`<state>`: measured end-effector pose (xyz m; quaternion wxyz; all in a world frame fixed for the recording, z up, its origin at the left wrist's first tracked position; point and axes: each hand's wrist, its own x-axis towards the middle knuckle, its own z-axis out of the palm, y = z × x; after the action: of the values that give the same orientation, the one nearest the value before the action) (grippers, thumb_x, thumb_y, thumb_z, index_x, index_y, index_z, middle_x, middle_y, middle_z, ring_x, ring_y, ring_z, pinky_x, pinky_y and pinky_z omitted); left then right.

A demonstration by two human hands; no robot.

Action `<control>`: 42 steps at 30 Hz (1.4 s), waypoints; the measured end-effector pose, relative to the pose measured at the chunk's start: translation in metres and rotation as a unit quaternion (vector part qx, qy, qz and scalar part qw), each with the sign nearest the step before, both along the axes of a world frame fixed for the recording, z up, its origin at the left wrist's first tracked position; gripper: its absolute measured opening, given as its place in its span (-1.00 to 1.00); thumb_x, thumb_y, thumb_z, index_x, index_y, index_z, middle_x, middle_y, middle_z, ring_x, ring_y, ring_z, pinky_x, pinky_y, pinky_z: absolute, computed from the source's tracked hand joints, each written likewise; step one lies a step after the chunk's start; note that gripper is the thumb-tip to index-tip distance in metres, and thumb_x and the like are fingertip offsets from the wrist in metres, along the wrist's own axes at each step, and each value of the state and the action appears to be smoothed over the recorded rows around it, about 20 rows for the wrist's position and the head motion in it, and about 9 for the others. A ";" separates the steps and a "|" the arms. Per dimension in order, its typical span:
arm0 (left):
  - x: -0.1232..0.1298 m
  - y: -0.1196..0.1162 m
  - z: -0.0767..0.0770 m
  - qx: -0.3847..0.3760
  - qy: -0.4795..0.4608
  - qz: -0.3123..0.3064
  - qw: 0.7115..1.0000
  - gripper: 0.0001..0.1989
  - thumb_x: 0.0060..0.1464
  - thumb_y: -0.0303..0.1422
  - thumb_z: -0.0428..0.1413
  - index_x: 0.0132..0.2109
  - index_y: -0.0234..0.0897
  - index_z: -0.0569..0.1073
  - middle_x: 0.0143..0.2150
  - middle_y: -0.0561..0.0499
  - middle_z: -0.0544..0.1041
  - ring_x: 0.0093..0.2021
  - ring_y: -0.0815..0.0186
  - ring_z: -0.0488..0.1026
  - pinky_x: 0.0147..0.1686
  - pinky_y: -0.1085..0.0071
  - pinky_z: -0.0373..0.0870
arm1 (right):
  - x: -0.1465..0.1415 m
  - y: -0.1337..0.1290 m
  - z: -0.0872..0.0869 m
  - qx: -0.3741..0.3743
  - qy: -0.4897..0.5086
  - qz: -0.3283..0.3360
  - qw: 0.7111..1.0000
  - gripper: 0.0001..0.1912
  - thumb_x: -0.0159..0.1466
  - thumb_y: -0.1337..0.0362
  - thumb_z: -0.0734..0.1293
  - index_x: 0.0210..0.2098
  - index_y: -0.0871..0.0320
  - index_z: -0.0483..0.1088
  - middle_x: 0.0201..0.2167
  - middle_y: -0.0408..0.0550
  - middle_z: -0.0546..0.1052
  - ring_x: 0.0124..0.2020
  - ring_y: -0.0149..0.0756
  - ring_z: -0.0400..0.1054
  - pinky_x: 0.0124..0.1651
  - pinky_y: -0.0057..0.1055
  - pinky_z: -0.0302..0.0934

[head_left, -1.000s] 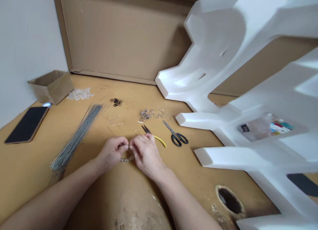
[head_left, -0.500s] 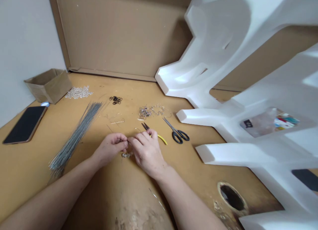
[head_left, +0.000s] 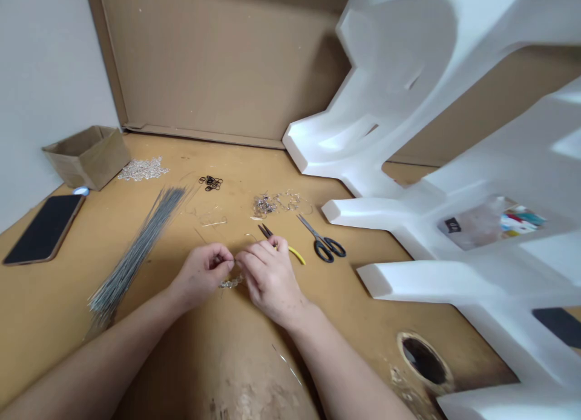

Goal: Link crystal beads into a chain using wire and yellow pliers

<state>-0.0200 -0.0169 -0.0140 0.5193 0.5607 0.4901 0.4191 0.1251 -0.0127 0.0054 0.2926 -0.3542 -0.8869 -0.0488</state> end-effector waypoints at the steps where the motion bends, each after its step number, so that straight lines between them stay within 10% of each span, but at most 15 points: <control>1: 0.000 0.000 0.000 0.008 0.006 -0.001 1.000 -0.92 -0.19 -0.38 0.01 -0.55 -0.30 0.29 -0.66 0.17 0.23 -0.62 0.49 0.14 -0.59 0.54 0.09 | 0.000 0.000 0.000 -0.003 0.004 0.001 1.000 -0.77 0.18 0.45 0.07 -0.49 0.21 0.31 -0.57 -0.09 0.37 -0.49 -0.38 0.10 -0.22 -0.31 -0.08; 21: 0.001 -0.003 0.000 0.119 0.041 -0.013 0.992 -0.93 -0.15 -0.44 -0.01 -0.54 -0.30 0.31 -0.57 0.08 0.37 -0.51 0.42 0.28 -0.46 0.51 0.21 | -0.003 -0.002 0.004 -0.154 0.123 -0.005 0.980 -0.82 0.13 0.45 0.13 -0.59 0.16 0.15 -0.61 -0.13 0.31 -0.48 -0.36 0.17 -0.29 -0.35 0.00; 30: 0.001 -0.002 0.006 0.003 -0.042 -0.011 0.999 -0.86 -0.19 -0.32 0.07 -0.54 -0.31 0.33 -0.62 0.12 0.34 -0.57 0.47 0.24 -0.54 0.53 0.18 | -0.001 0.003 0.002 -0.174 0.124 -0.016 0.977 -0.83 0.17 0.35 0.15 -0.55 0.16 0.24 -0.60 -0.12 0.35 -0.48 -0.35 0.19 -0.24 -0.31 0.02; 42: -0.004 0.004 0.003 -0.031 -0.091 0.027 0.995 -0.90 -0.21 -0.38 0.09 -0.53 -0.32 0.36 -0.64 0.13 0.33 -0.59 0.49 0.22 -0.55 0.54 0.19 | 0.001 0.005 0.006 -0.438 0.318 -0.025 0.841 -0.83 0.10 0.21 0.24 -0.44 0.20 0.35 -0.53 -0.13 0.39 -0.49 -0.40 0.23 -0.37 -0.43 0.14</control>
<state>-0.0244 -0.0133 -0.0109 0.5671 0.4908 0.4684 0.4669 0.1258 -0.0080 0.0118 0.3718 -0.4635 -0.6649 0.4526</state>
